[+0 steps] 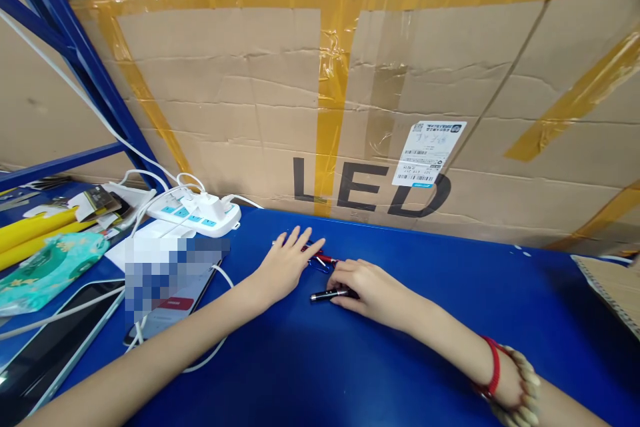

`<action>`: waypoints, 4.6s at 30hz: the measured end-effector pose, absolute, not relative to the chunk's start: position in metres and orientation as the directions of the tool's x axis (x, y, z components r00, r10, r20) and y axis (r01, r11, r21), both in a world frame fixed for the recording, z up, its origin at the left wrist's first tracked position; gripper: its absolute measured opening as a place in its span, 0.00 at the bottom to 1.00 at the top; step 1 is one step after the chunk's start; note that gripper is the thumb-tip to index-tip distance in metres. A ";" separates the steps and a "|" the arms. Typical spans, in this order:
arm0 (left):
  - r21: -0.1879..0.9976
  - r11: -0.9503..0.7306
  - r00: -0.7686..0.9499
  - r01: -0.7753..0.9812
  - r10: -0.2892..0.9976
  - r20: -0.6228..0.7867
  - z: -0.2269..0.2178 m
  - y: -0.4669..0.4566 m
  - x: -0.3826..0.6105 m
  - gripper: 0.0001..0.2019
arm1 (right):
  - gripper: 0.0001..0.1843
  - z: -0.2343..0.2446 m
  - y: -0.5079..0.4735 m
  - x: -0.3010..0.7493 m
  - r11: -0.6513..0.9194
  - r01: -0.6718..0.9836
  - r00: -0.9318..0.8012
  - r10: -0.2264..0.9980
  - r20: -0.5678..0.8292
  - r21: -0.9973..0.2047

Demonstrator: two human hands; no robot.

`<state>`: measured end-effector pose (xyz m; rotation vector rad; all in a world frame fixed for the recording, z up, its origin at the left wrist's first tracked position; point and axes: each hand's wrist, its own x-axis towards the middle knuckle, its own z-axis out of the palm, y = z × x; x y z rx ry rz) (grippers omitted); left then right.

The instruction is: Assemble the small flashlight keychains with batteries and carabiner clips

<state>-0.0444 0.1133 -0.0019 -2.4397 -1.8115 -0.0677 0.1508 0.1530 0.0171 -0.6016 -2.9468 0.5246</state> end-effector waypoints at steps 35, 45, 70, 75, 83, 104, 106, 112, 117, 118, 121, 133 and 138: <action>0.894 0.007 -0.060 0.448 0.998 0.022 -0.006 0.055 -0.015 0.05 | 0.16 0.001 0.123 0.146 0.426 0.316 -0.796 0.605 0.008 -0.848; 0.974 0.071 -0.176 0.217 0.984 -0.033 -0.009 0.052 -0.011 0.09 | 0.23 0.003 0.121 0.145 0.448 0.263 -0.832 0.554 0.034 -0.855; 0.991 -0.100 -0.035 -0.084 0.995 0.097 -0.007 0.054 -0.025 0.23 | 0.17 -0.003 0.130 0.146 0.350 0.369 -0.688 0.726 0.000 -0.861; 0.984 -0.031 -0.026 -0.176 0.999 0.027 -0.006 0.054 -0.022 0.22 | 0.17 -0.007 0.129 0.145 0.356 0.365 -0.698 0.716 0.001 -0.860; 0.980 -0.031 -0.027 -0.195 0.999 0.027 -0.013 0.055 -0.023 0.23 | 0.15 -0.012 0.127 0.144 0.332 0.332 -0.682 0.731 0.018 -0.883; 0.998 -0.003 -0.117 -0.063 0.993 -0.005 -0.010 0.057 -0.021 0.09 | 0.17 0.013 0.136 0.155 0.478 0.269 -0.692 0.700 0.177 -0.836; 0.992 -0.003 -0.088 -0.126 0.996 -0.008 -0.009 0.057 -0.021 0.12 | 0.16 0.017 0.139 0.157 0.469 0.260 -0.699 0.695 0.170 -0.844; 0.992 0.112 0.049 -0.059 0.993 -0.109 -0.005 0.054 -0.016 0.12 | 0.17 0.021 0.132 0.156 0.558 0.202 -0.759 0.609 0.231 -0.805; 0.995 0.070 0.086 0.064 0.993 -0.076 -0.002 0.052 -0.017 0.11 | 0.20 0.020 0.131 0.157 0.654 0.195 -0.805 0.533 0.262 -0.731; 0.995 0.051 0.060 0.087 0.997 -0.056 -0.002 0.052 -0.017 0.10 | 0.20 0.020 0.131 0.157 0.677 0.218 -0.805 0.532 0.262 -0.703; 0.989 0.029 -0.007 0.148 1.000 -0.028 -0.001 0.051 -0.019 0.09 | 0.21 0.021 0.132 0.160 0.727 0.277 -0.836 0.505 0.215 -0.629; 0.932 -0.088 0.037 0.351 0.996 0.080 0.001 0.049 -0.021 0.09 | 0.15 0.037 0.126 0.160 0.514 0.292 -0.901 0.430 -0.052 -0.806; 0.869 -0.167 0.106 0.466 0.985 0.133 -0.004 0.049 -0.023 0.08 | 0.16 0.028 0.129 0.160 0.403 0.293 -0.916 0.378 -0.134 -0.867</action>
